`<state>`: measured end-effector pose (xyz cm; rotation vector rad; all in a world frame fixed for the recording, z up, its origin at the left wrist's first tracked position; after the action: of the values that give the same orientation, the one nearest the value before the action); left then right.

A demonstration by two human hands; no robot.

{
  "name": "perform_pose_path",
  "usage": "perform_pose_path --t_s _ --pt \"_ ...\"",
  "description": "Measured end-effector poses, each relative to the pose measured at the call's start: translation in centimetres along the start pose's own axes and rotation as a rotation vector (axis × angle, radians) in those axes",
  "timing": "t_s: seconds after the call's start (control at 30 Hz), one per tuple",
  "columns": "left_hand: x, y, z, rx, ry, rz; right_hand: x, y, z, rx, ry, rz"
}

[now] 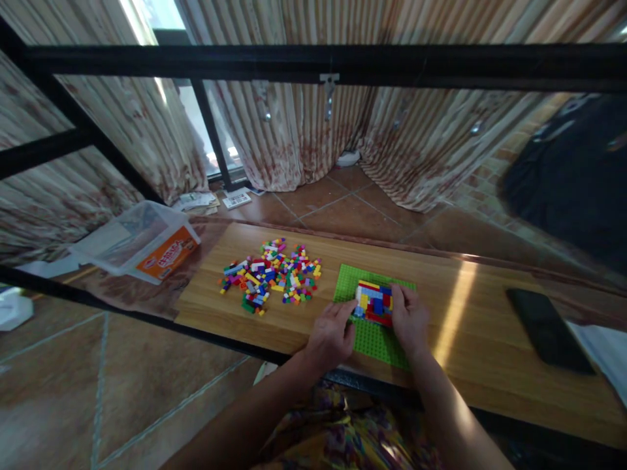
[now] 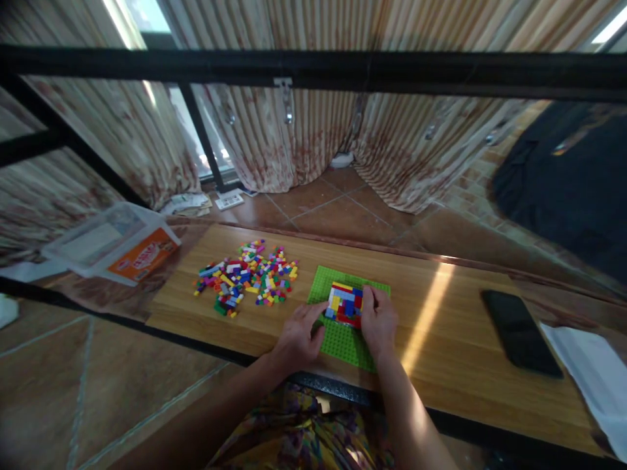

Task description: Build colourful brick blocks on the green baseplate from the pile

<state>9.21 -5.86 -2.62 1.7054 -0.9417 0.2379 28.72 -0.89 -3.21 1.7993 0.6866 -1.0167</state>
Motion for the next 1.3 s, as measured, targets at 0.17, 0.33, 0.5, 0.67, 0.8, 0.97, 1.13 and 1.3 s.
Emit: perform_pose_path --t_s 0.17,0.33,0.5,0.67,0.8,0.97,1.13,1.3 --pt "-0.2 1.6 0.8 0.013 0.019 -0.015 0.3 0.5 0.2 -0.015 -0.028 0.027" --pt "-3.0 6.8 2.6 0.177 0.144 -0.175 0.3 0.6 0.2 -0.021 -0.021 0.049" --pt "-7.2 13.1 5.8 0.358 0.433 -0.336 0.4 0.5 0.2 -0.015 -0.023 0.062" --pt "-10.0 15.5 7.9 0.338 0.669 -0.403 0.6 0.4 0.2 -0.017 -0.033 0.053" --pt "-10.7 15.1 7.8 0.260 0.676 -0.396 0.7 0.3 0.2 0.004 -0.002 0.017" --pt "-10.6 15.4 7.5 0.278 0.704 -0.301 0.3 0.1 0.4 0.016 0.041 -0.035" --pt "-8.2 14.1 5.4 0.319 0.547 -0.035 -0.3 -0.1 0.4 0.026 0.045 -0.076" --pt "-3.4 9.2 1.0 0.193 0.269 0.159 -0.6 -0.2 0.3 0.048 0.059 -0.099"
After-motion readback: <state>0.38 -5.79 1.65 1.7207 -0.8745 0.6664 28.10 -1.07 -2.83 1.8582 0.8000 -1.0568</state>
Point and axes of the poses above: each hand's wrist, its own z-axis away from the middle knuckle, its own y-axis out of the back of the hand, x = y × z, the point moved 4 cm from there along -z, towards the middle knuckle, and after that the axes turned 8 degrees about -z, right-handed, at the moved point
